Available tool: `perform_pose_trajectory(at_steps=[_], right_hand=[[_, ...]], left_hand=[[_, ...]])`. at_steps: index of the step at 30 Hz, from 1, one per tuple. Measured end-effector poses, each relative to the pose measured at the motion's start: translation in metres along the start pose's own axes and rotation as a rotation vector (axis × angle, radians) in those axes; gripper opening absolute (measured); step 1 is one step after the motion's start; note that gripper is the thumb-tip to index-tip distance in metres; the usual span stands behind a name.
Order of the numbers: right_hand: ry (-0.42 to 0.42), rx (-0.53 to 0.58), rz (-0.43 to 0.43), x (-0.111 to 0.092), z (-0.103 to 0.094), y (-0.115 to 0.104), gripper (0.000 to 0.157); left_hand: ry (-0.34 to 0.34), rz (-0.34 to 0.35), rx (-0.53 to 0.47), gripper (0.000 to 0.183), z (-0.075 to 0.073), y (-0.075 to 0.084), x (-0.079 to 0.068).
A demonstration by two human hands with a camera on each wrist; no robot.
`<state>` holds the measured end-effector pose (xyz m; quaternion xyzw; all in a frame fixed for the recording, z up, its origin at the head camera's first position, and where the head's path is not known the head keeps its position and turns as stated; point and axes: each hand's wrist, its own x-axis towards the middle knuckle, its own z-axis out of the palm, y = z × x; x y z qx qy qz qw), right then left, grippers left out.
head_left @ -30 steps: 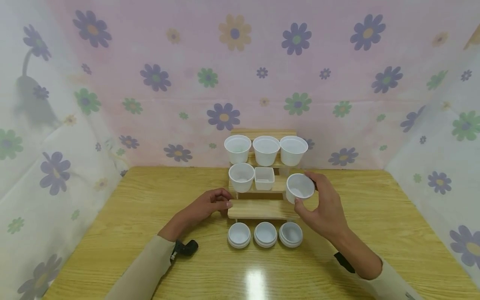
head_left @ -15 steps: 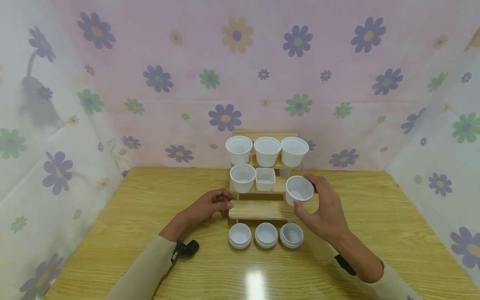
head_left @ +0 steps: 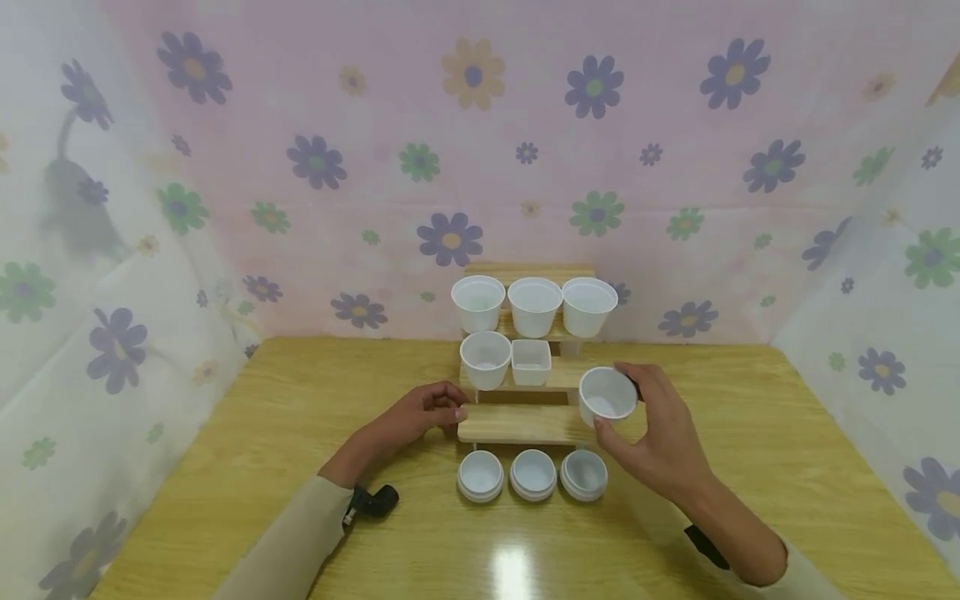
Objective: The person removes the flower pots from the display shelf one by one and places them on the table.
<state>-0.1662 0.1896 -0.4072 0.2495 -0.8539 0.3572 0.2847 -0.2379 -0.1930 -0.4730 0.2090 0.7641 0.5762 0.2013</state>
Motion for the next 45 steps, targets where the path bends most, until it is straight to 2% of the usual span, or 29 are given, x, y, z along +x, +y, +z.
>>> perform_pose_trajectory(at_steps=[5,14,35,45], right_hand=[[-0.026,-0.01,0.014,-0.007,-0.004,0.002,0.07],[-0.013,-0.032,0.004,-0.01,-0.01,0.006,0.074],[-0.028,-0.06,0.004,-0.015,-0.013,0.011,0.069],[-0.061,-0.056,0.036,-0.019,-0.016,0.011,0.069]], left_hand=[[-0.001,-0.001,-0.006,0.028,0.002,-0.001,-0.002],[0.006,-0.003,0.023,0.03,0.002,0.003,-0.001],[0.01,-0.012,0.031,0.03,0.0,0.002,-0.001],[0.01,-0.017,0.035,0.03,0.001,0.002,-0.001]])
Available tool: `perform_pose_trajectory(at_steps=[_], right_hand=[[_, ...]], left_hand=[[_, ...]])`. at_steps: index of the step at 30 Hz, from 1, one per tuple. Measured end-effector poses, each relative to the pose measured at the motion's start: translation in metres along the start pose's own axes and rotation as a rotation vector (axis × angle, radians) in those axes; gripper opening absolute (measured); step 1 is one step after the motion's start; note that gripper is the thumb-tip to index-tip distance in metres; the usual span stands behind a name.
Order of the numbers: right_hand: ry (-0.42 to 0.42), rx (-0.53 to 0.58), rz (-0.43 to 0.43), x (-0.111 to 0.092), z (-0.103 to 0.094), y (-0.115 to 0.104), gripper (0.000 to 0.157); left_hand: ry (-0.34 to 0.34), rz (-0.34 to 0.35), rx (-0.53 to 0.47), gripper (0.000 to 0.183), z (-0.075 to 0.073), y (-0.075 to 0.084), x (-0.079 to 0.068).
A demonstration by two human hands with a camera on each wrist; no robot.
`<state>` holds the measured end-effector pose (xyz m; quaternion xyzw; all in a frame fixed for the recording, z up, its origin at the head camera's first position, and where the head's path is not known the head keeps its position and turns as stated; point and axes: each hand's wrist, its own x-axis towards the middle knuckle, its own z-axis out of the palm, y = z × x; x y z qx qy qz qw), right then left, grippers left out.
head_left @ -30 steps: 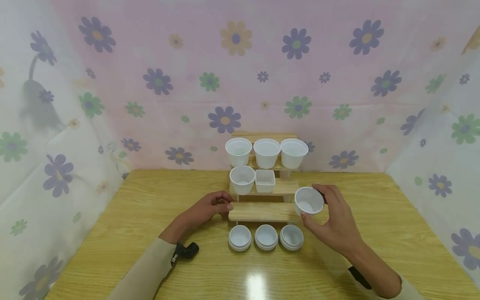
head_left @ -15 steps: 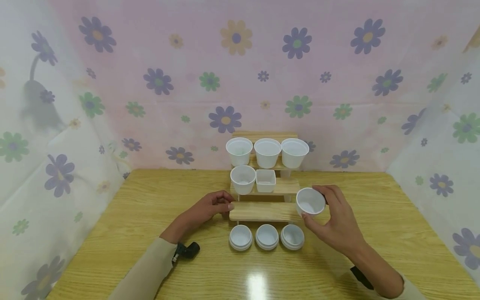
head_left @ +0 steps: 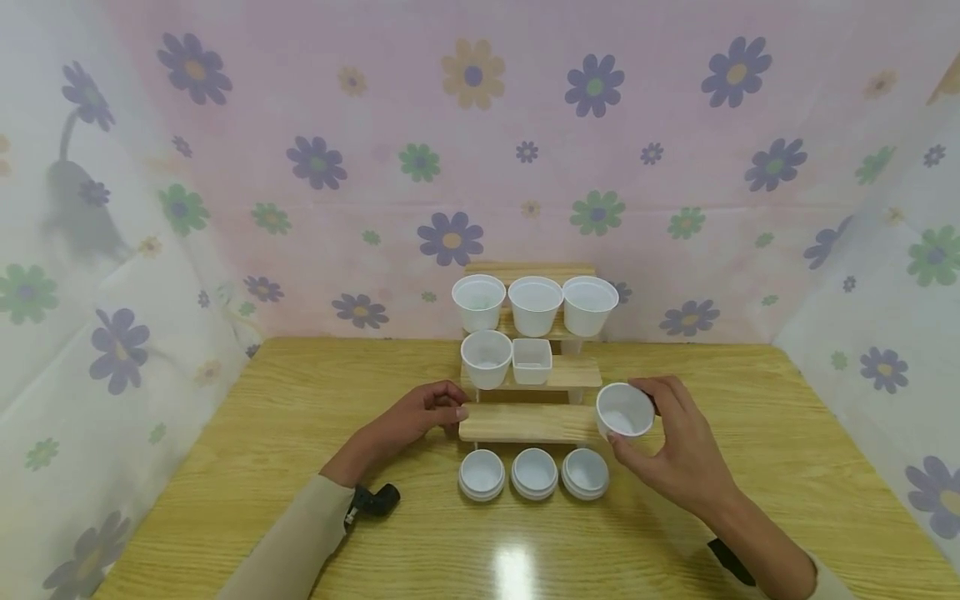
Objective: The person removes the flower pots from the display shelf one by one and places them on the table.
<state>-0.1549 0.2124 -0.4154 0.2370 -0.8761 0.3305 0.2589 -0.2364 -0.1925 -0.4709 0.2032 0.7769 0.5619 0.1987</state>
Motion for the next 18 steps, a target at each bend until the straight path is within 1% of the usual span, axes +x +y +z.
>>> perform_pose_trajectory(at_steps=[8,15,18], right_hand=[[-0.028,-0.015,0.001,-0.005,-0.002,0.002,0.066],[-0.05,-0.044,-0.003,-0.01,-0.003,0.006,0.068],[-0.057,-0.044,-0.001,-0.012,-0.004,0.006,0.069]], left_hand=[[-0.003,-0.003,-0.01,0.031,0.0,-0.001,-0.001],[-0.001,0.029,-0.035,0.027,0.0,-0.002,0.002],[-0.005,0.022,-0.043,0.027,0.0,-0.002,0.002]])
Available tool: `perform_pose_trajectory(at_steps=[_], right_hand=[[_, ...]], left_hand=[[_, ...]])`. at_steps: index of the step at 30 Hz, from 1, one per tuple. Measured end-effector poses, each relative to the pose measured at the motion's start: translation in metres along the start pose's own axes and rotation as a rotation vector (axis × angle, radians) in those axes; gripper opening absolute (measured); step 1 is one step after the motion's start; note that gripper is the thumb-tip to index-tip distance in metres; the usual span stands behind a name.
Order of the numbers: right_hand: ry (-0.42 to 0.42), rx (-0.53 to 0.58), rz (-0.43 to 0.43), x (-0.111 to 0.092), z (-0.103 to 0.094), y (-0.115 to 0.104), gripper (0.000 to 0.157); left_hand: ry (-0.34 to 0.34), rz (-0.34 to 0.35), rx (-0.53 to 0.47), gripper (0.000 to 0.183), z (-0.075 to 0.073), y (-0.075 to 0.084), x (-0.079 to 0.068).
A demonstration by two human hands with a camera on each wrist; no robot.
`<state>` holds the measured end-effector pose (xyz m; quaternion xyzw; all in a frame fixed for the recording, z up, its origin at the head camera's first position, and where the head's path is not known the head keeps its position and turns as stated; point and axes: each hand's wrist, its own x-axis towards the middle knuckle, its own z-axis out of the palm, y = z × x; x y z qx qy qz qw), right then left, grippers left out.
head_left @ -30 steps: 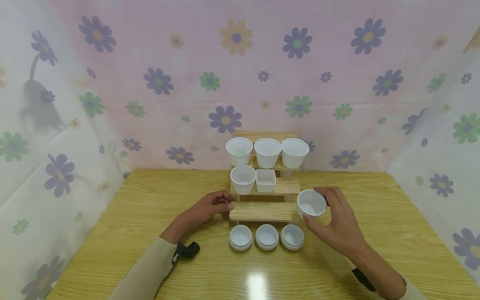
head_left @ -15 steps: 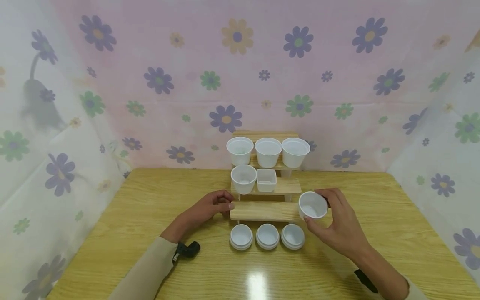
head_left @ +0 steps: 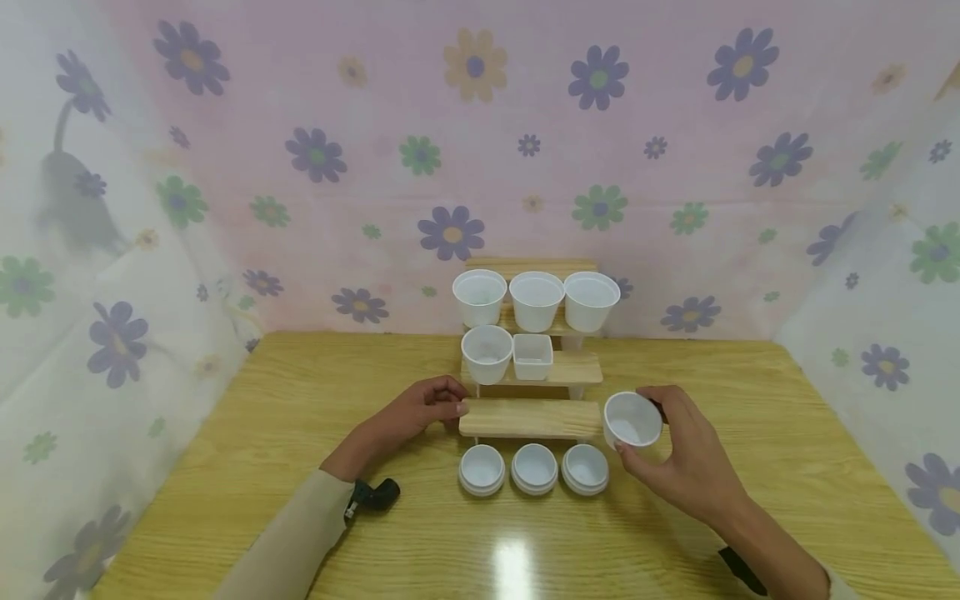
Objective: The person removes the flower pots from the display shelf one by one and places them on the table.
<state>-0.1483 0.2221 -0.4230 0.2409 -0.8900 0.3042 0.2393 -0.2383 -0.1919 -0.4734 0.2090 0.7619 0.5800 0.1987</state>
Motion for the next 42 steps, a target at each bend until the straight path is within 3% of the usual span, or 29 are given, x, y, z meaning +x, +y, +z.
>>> perform_pose_trajectory(at_steps=[16,34,42], right_hand=[[-0.013,-0.015,0.004,-0.008,-0.004,0.002,0.069],[-0.149,-0.018,0.028,-0.014,-0.004,0.005,0.062],[-0.225,-0.015,0.084,-0.016,-0.003,0.004,0.06]], left_hand=[[0.006,-0.008,0.014,0.03,0.0,0.006,0.0],[0.012,-0.005,-0.031,0.028,0.001,-0.001,0.001],[0.015,-0.011,-0.019,0.028,0.001,0.001,0.0]])
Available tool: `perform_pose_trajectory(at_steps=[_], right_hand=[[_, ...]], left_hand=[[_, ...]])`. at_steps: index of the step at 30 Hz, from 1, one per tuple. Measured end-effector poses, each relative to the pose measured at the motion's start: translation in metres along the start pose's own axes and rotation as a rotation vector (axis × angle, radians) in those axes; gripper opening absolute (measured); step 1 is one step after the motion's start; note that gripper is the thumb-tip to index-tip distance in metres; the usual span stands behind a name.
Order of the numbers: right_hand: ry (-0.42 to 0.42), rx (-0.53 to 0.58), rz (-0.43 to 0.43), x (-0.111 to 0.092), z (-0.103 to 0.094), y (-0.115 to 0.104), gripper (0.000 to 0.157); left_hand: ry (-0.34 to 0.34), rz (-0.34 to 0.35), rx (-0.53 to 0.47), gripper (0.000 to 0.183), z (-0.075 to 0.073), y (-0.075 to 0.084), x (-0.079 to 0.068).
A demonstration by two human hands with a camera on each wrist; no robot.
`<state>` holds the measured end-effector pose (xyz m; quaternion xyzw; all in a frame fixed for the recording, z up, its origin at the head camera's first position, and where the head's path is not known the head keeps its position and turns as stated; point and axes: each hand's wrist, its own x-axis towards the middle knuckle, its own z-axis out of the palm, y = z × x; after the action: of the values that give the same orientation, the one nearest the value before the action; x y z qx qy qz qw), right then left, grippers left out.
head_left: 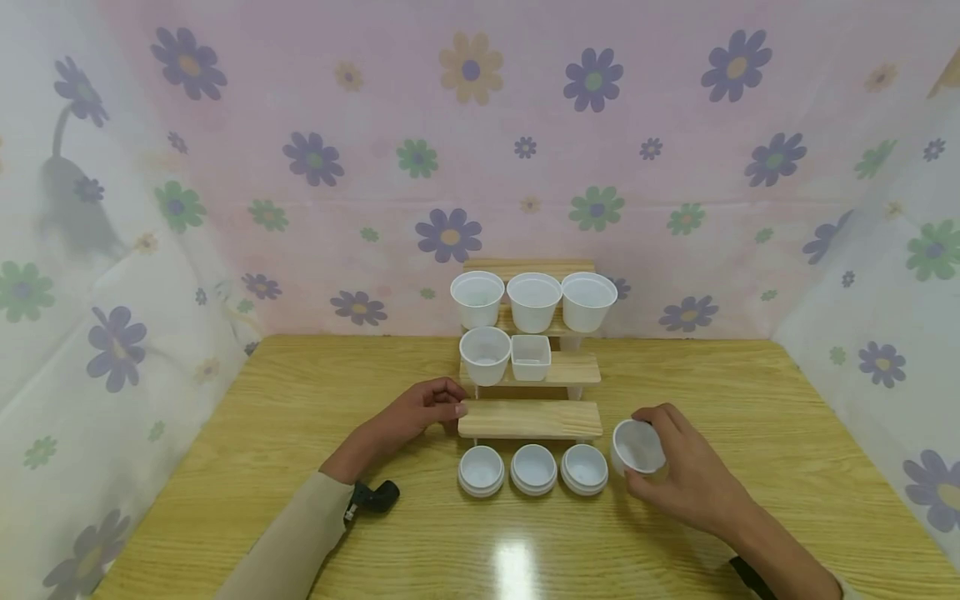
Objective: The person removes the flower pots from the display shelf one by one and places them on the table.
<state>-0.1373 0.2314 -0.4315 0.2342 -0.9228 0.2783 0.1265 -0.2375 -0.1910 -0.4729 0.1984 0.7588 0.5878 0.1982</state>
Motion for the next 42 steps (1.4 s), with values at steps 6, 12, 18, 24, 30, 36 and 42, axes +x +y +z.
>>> perform_pose_trajectory(at_steps=[6,12,18,24,30,36,42], right_hand=[[-0.029,-0.027,0.026,-0.0012,0.0007,0.0004,0.059],[-0.043,-0.042,0.013,-0.0014,0.0022,0.0017,0.058],[-0.059,-0.059,0.003,-0.0014,0.0043,0.0028,0.058],[-0.084,-0.077,0.003,-0.0033,0.0046,0.003,0.06],[-0.092,-0.093,-0.026,-0.0044,0.0049,0.0037,0.061],[-0.101,-0.108,-0.017,-0.0042,0.0022,0.0019,0.064],[-0.026,-0.135,-0.042,0.0003,0.0028,-0.0012,0.067]], left_hand=[[-0.005,0.005,-0.006,0.028,0.0,-0.0005,-0.0002],[-0.01,0.012,-0.004,0.027,0.0006,-0.0007,-0.0008],[-0.016,0.022,-0.006,0.027,0.0009,-0.0021,-0.0008],[-0.015,0.02,-0.013,0.027,0.001,-0.002,-0.001],[-0.017,0.024,-0.021,0.027,0.0013,-0.0027,-0.0006],[-0.015,0.017,-0.015,0.027,0.0015,-0.0015,-0.0004],[-0.019,0.027,0.003,0.028,-0.0004,-0.0004,0.0]])
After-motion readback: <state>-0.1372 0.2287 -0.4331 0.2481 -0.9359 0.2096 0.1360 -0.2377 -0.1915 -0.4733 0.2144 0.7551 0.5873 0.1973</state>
